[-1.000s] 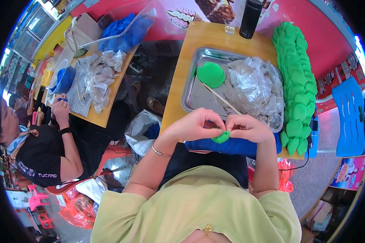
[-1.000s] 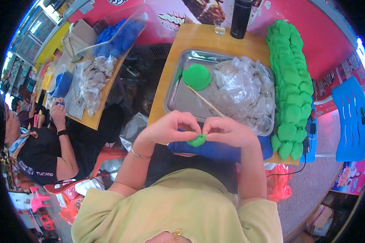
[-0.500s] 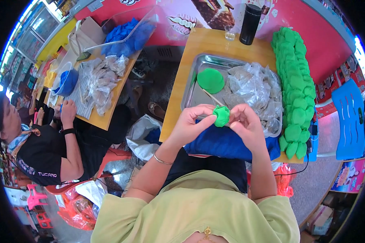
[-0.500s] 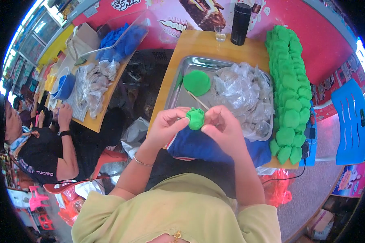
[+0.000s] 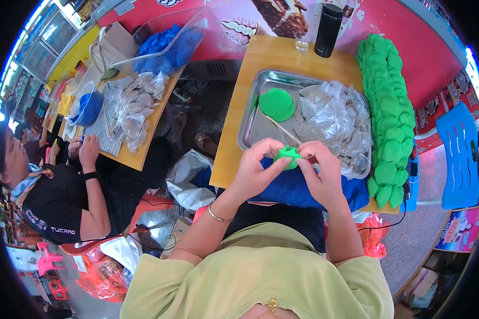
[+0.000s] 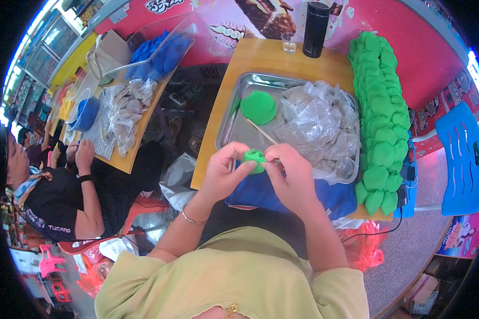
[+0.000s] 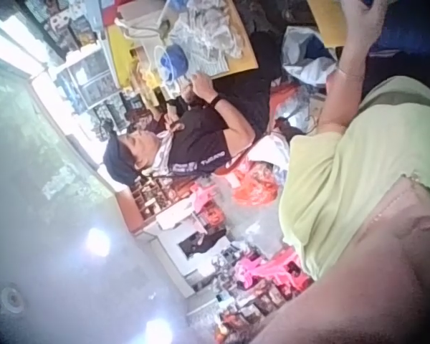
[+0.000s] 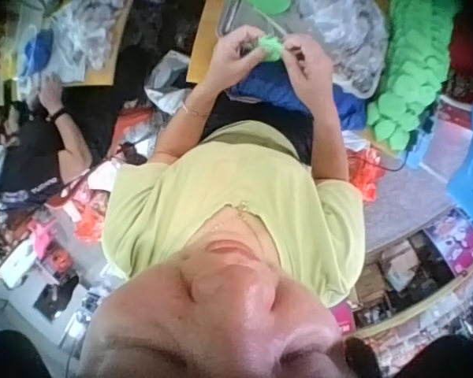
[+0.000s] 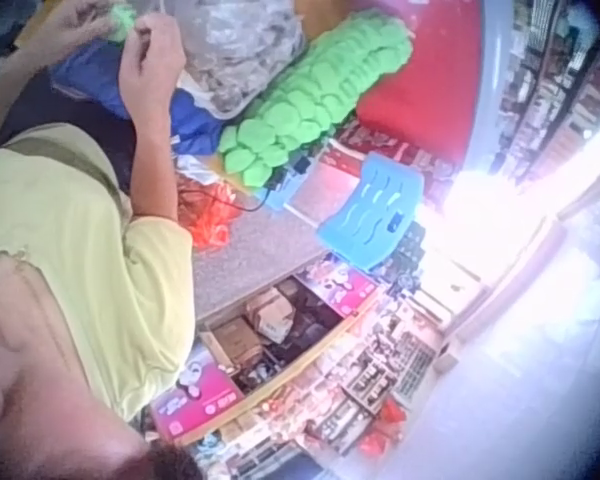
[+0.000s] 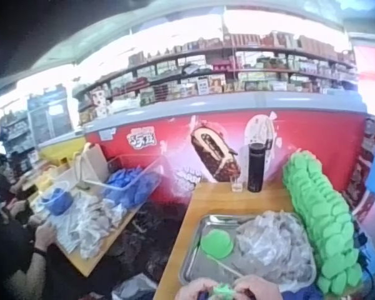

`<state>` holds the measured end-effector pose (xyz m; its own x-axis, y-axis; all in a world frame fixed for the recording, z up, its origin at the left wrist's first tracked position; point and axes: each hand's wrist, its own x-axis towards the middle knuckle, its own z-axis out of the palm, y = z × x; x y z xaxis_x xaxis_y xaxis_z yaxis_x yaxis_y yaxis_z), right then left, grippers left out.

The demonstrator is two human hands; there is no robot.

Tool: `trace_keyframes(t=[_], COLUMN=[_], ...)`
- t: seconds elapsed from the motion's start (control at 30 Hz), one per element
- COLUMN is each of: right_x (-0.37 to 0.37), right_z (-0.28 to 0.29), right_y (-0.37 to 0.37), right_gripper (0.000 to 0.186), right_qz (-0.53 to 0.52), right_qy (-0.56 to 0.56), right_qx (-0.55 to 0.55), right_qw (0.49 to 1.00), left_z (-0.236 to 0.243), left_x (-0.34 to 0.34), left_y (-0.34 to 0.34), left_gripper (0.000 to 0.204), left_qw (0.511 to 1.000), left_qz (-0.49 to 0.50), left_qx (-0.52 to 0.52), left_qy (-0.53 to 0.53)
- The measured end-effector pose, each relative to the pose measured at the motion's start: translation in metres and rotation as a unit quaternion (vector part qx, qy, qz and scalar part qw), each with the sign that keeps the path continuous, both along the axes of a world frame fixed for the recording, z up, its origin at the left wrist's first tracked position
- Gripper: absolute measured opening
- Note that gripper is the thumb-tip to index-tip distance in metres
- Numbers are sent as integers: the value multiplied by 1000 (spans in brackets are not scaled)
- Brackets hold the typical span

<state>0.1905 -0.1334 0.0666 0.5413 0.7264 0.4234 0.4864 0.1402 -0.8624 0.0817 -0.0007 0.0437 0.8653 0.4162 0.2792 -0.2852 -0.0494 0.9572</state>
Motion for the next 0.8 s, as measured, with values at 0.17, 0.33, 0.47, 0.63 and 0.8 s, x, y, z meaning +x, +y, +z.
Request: trace_keyframes(t=[0.17,0.33,0.47,0.63,0.8], right_x=[2,0,1,-1,2], right_z=[3,0,0,-2,-1], right_y=[-1,-1,-3,-2,-1], right_gripper=[16,15,12,12,13], right_qz=[15,15,76,51,106], right_qy=[-45,-8,225,104,25], right_qx=[-21,-29,-50,-65,-64], right_qw=[999,999,970,991,992], left_z=[-2,-14,-18,-8,-6], left_x=[-3,1,2,-5,-2], left_y=[5,-6,-6,4,-6], left_gripper=[9,17,17,16,15], left_qw=[981,917,973,986,918], left_qz=[-93,-93,-31,-51,-75], left_qx=[-166,-386,-219,-147,-388], left_qy=[-31,-25,-63,61,-22])
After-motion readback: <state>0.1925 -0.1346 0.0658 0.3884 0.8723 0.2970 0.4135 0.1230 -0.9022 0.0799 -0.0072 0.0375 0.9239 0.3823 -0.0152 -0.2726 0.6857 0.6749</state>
